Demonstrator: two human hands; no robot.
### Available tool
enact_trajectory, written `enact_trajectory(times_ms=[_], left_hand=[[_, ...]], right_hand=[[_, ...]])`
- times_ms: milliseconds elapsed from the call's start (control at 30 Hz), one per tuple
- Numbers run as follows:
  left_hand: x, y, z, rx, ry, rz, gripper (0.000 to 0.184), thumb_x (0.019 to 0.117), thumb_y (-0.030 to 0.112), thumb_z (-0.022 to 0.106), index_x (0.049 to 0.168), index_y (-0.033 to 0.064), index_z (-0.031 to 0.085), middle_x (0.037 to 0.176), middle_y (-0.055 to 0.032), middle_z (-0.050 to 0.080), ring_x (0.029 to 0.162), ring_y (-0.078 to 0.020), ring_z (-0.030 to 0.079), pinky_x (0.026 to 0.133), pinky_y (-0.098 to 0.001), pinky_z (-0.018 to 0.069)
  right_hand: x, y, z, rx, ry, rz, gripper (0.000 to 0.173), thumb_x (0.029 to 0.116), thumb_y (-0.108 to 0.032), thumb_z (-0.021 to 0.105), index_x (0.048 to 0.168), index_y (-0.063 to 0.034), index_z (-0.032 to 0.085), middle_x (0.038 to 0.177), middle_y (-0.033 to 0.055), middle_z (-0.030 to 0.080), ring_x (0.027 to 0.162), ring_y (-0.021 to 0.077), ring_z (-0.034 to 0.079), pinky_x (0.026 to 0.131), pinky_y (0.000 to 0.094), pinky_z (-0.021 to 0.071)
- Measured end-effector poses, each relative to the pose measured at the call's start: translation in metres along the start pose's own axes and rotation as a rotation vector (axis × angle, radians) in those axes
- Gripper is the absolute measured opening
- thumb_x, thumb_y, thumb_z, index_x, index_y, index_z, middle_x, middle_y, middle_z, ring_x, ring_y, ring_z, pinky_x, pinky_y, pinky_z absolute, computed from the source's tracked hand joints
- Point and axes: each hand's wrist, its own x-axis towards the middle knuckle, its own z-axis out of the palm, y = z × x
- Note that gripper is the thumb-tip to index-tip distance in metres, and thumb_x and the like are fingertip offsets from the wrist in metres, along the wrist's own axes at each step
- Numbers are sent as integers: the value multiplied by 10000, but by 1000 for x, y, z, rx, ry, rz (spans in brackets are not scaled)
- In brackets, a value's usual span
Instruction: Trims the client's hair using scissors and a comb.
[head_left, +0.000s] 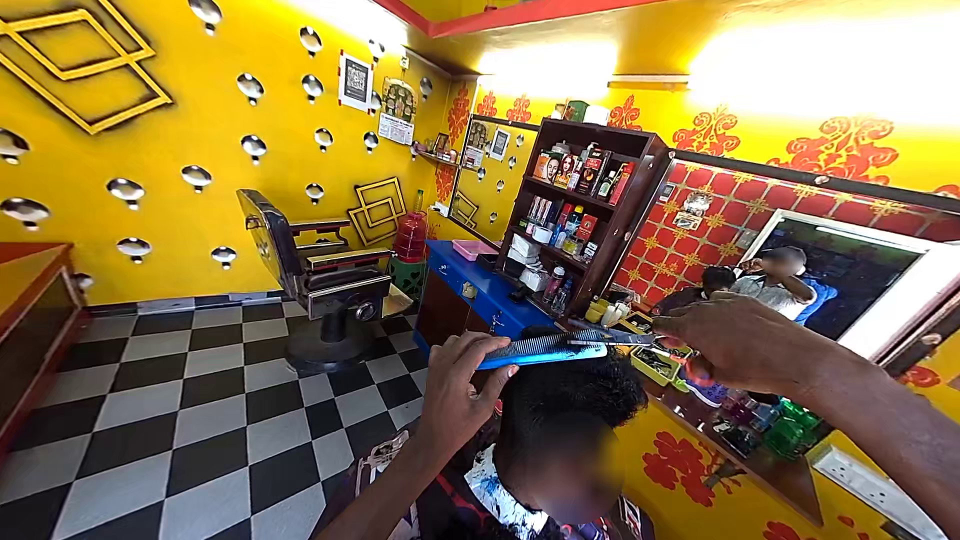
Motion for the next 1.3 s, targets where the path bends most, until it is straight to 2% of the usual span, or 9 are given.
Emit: enact_trajectory(times_ms=[100, 167, 333, 500, 633, 800, 967, 1200, 1300], left_hand=[[0, 1, -1, 18, 37, 46, 321, 945, 426, 691, 1220, 268, 741, 1199, 84, 694, 1029, -103, 625, 862, -408, 469], [0, 1, -3, 12, 36, 63, 320, 947, 415, 696, 1224, 261, 740, 1198, 77, 691, 1019, -102, 619, 859, -398, 462], [0, 1, -6, -4, 44, 71, 335, 945, 396, 707, 1237, 235, 738, 1208, 52, 690, 1057, -113, 628, 895, -404, 475], [23, 8, -3, 42, 21, -8, 314, 1011, 355, 627, 1222, 136, 708, 1110, -18, 713, 943, -163, 660, 851, -490, 480], [79, 6, 0, -188, -348, -80, 236, 1052, 291, 582, 1112, 106, 715, 814, 4, 732, 681, -119, 687, 653, -363, 589], [110, -9, -13, -480, -838, 138, 187, 1029, 183, 606, 1035, 48, 736, 840, -3, 716, 726, -79, 685, 721, -261, 602], [79, -34, -34, -228, -669, 361, 257, 1023, 366, 588, 983, 190, 770, 866, 124, 716, 964, -55, 631, 1035, -445, 399], [31, -66, -60, -25, -519, 600, 262, 1033, 444, 571, 981, 264, 754, 892, 111, 719, 983, -76, 635, 1044, -413, 396], [31, -25, -77, -8, -662, 662, 247, 1030, 283, 619, 892, 128, 753, 788, -48, 685, 827, -197, 628, 994, -437, 411]], right_hand=[[4, -12, -5, 13, -92, -18, 697, 814, -532, 810, 1400, -211, 612, 1372, 23, 638, 1296, 245, 571, 1101, 496, 415], [5, -22, -7, -13, -32, -64, 632, 872, -450, 783, 1417, -190, 596, 1353, 42, 647, 1278, 263, 583, 1074, 485, 436], [1, -23, 4, -69, 275, -125, 335, 860, -71, 768, 1168, -197, 738, 996, 29, 749, 973, 242, 707, 881, 437, 538], [-5, -7, 13, 31, 427, 62, 413, 833, -18, 789, 1206, -183, 726, 1072, 67, 748, 988, 307, 706, 889, 521, 521], [-6, -13, 44, 202, 857, 315, 225, 902, 64, 681, 1101, -37, 706, 1006, 163, 728, 900, 393, 712, 755, 574, 562], [-44, -31, 95, 647, 826, 576, 288, 900, 27, 670, 1163, -77, 723, 995, 203, 731, 850, 470, 699, 664, 718, 503], [-97, -77, 176, 866, 879, 634, 192, 852, -70, 679, 1040, -81, 719, 861, 86, 717, 731, 318, 702, 618, 614, 552], [-162, -178, 232, 1322, 727, 808, 257, 890, -1, 666, 1144, -30, 692, 1035, 84, 752, 875, 204, 737, 736, 422, 626], [-180, -215, 210, 1523, 793, 839, 316, 883, 29, 670, 1184, -66, 696, 1057, 17, 754, 897, 117, 735, 767, 337, 646]])
